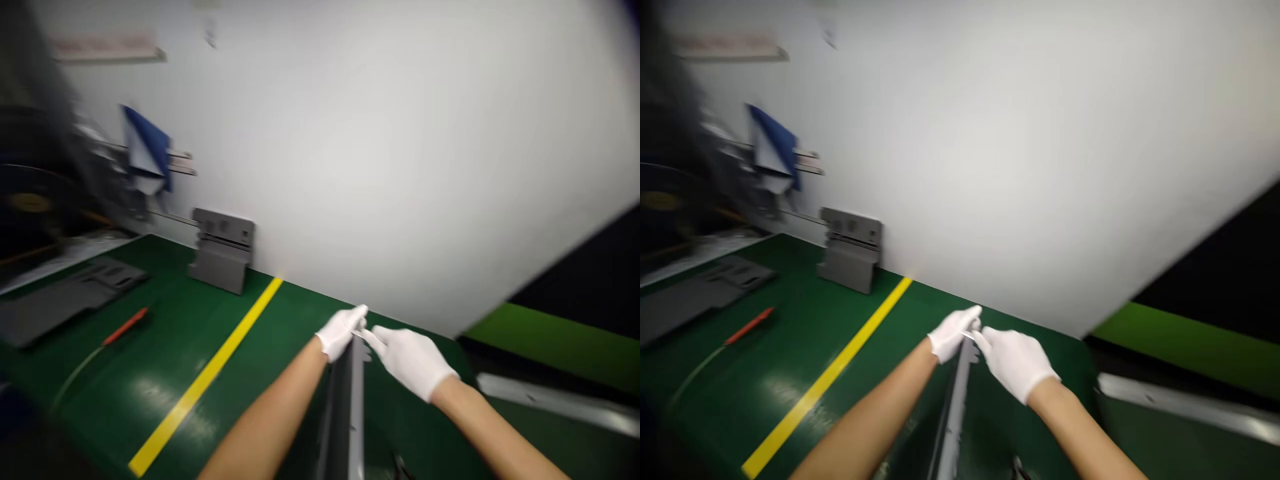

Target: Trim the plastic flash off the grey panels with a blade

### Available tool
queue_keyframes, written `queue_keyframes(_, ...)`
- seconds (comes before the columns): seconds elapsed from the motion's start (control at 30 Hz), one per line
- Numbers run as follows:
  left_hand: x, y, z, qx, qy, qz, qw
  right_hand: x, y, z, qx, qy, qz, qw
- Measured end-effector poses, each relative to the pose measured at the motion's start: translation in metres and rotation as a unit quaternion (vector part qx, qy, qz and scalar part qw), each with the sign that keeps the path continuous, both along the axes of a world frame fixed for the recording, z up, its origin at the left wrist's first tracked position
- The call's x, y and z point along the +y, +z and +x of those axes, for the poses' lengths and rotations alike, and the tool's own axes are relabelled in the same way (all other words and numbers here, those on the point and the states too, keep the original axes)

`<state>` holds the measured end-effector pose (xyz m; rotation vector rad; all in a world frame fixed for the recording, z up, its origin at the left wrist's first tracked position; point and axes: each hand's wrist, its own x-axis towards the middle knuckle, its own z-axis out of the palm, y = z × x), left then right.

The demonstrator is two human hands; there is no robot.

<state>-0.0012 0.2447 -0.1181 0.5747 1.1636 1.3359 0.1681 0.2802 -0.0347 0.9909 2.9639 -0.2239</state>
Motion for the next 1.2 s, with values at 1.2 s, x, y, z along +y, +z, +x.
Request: queue_keyframes(1.2, 0.015, 0.011, -0.011, 0.009, -0.045, 0.058, 0.997, 0.002, 0.016, -0.010, -0.112, 0.014, 0.120, 0.986)
